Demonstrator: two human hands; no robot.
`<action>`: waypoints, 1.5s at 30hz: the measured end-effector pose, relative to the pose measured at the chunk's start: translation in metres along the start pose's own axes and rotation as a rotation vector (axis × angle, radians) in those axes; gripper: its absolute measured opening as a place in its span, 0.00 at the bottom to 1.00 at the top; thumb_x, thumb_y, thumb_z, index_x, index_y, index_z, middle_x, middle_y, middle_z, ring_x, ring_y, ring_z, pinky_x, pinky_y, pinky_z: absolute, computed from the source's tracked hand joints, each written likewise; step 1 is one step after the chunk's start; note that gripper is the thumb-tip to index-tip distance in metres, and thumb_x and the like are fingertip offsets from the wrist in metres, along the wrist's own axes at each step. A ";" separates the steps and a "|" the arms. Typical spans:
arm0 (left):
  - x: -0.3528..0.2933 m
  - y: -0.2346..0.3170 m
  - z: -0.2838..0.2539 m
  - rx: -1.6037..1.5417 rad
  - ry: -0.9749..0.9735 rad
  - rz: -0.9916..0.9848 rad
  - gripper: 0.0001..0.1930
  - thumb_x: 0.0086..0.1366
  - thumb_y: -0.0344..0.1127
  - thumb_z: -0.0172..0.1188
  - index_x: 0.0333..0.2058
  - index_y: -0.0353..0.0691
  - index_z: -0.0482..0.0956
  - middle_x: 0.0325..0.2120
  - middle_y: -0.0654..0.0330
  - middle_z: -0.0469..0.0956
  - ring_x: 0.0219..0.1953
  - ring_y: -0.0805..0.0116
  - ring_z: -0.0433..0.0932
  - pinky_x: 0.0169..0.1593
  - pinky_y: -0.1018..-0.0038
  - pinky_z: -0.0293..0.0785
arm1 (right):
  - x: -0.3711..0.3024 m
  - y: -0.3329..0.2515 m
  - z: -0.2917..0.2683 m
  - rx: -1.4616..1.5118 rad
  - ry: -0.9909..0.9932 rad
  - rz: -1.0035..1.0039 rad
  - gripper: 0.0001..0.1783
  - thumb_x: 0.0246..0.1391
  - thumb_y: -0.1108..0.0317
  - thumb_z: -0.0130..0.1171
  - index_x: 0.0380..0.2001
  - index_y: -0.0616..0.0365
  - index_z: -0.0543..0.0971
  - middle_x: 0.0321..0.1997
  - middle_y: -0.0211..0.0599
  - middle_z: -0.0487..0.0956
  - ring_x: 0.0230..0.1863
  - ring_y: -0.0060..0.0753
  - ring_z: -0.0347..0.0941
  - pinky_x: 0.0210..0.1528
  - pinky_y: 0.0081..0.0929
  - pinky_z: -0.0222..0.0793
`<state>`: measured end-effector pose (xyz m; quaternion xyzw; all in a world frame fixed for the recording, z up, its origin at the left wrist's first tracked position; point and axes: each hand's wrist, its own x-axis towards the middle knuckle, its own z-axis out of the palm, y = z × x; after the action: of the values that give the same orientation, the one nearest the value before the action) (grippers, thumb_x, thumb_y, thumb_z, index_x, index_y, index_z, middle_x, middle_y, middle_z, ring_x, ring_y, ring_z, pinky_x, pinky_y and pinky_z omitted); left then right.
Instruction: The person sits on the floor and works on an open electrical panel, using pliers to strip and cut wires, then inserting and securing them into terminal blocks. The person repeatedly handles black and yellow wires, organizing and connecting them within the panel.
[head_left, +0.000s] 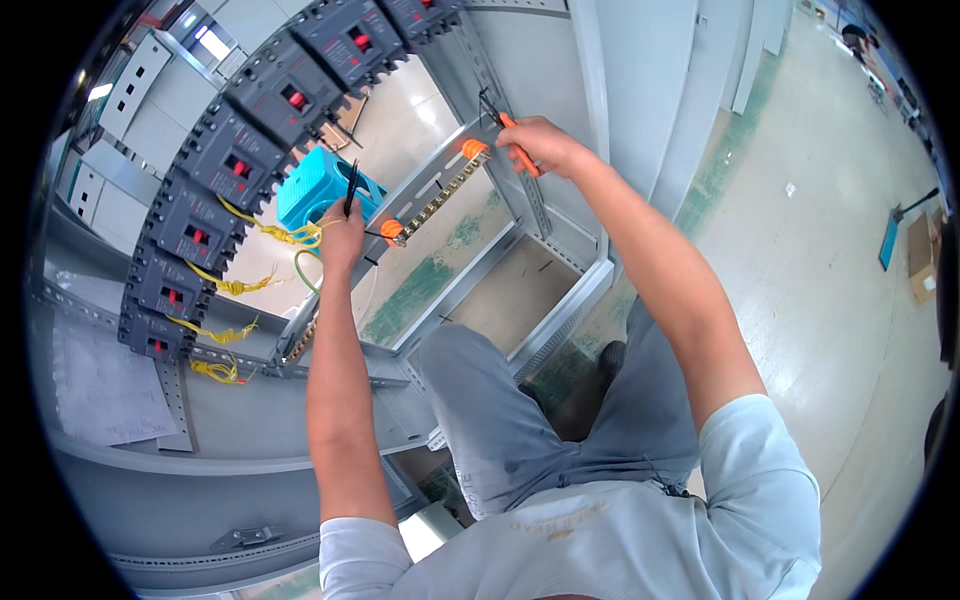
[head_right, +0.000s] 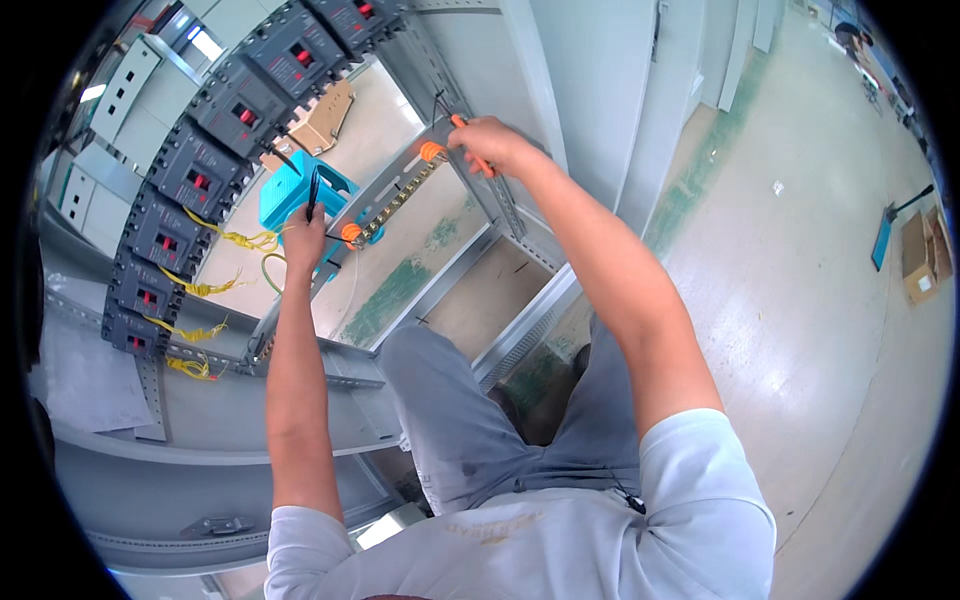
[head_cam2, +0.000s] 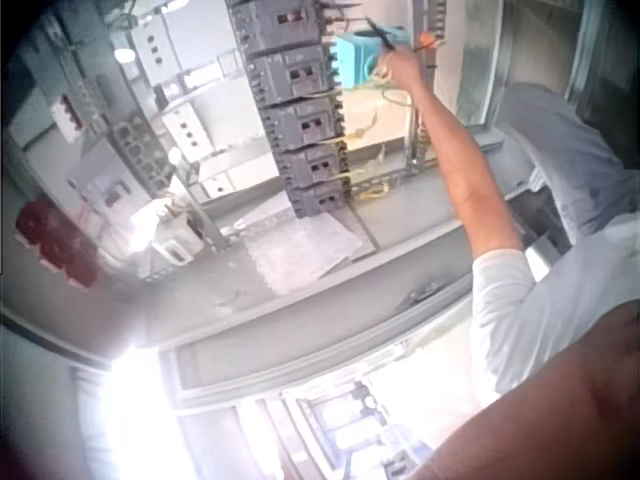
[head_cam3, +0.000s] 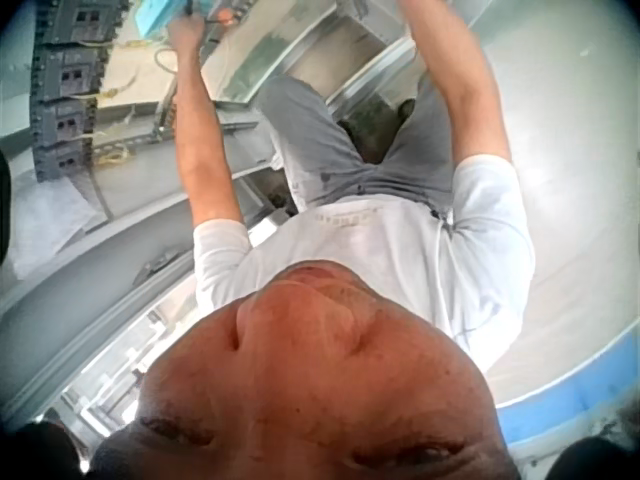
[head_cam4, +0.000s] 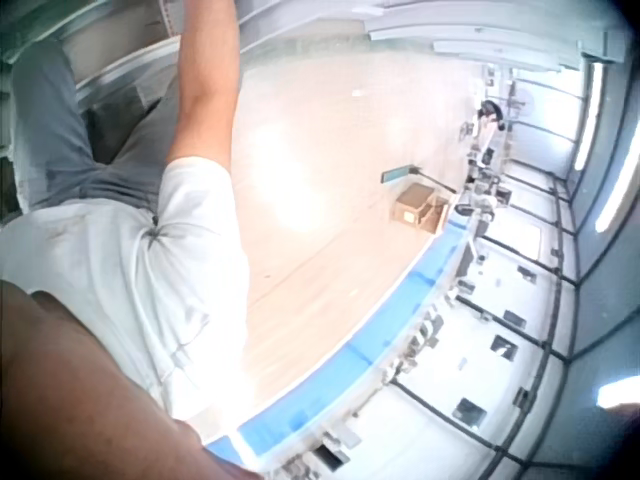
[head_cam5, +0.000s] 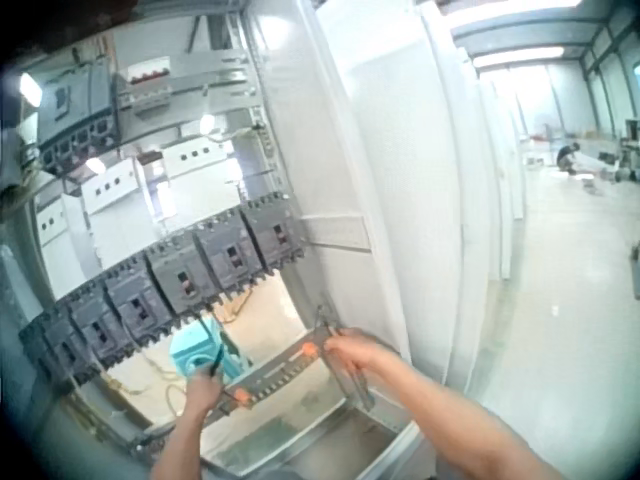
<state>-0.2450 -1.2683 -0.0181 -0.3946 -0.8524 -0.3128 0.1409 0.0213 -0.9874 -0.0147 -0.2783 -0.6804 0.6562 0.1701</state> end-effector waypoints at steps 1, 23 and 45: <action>-0.001 0.004 0.001 -0.010 0.003 0.012 0.20 0.71 0.45 0.57 0.42 0.30 0.82 0.29 0.44 0.82 0.32 0.51 0.82 0.40 0.60 0.74 | 0.004 -0.004 -0.002 0.003 0.004 0.021 0.21 0.52 0.56 0.63 0.46 0.57 0.77 0.35 0.35 0.76 0.31 0.31 0.76 0.28 0.30 0.68; -0.006 0.008 -0.005 -0.047 0.006 0.018 0.16 0.70 0.43 0.55 0.37 0.34 0.81 0.31 0.42 0.82 0.38 0.39 0.81 0.42 0.52 0.74 | 0.042 -0.053 -0.022 -0.126 -0.085 0.214 0.18 0.50 0.56 0.66 0.36 0.56 0.77 0.29 0.37 0.79 0.29 0.33 0.82 0.26 0.32 0.73; -0.012 0.012 -0.007 -0.028 0.030 -0.029 0.15 0.69 0.45 0.57 0.38 0.37 0.80 0.32 0.43 0.82 0.40 0.39 0.80 0.42 0.50 0.75 | -0.138 -0.258 -0.006 -0.330 0.117 -0.520 0.38 0.59 0.30 0.53 0.46 0.59 0.78 0.36 0.41 0.81 0.34 0.33 0.83 0.35 0.28 0.76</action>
<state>-0.2285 -1.2739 -0.0136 -0.3795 -0.8514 -0.3324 0.1434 0.0940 -1.0614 0.2588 -0.1561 -0.8153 0.4542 0.3234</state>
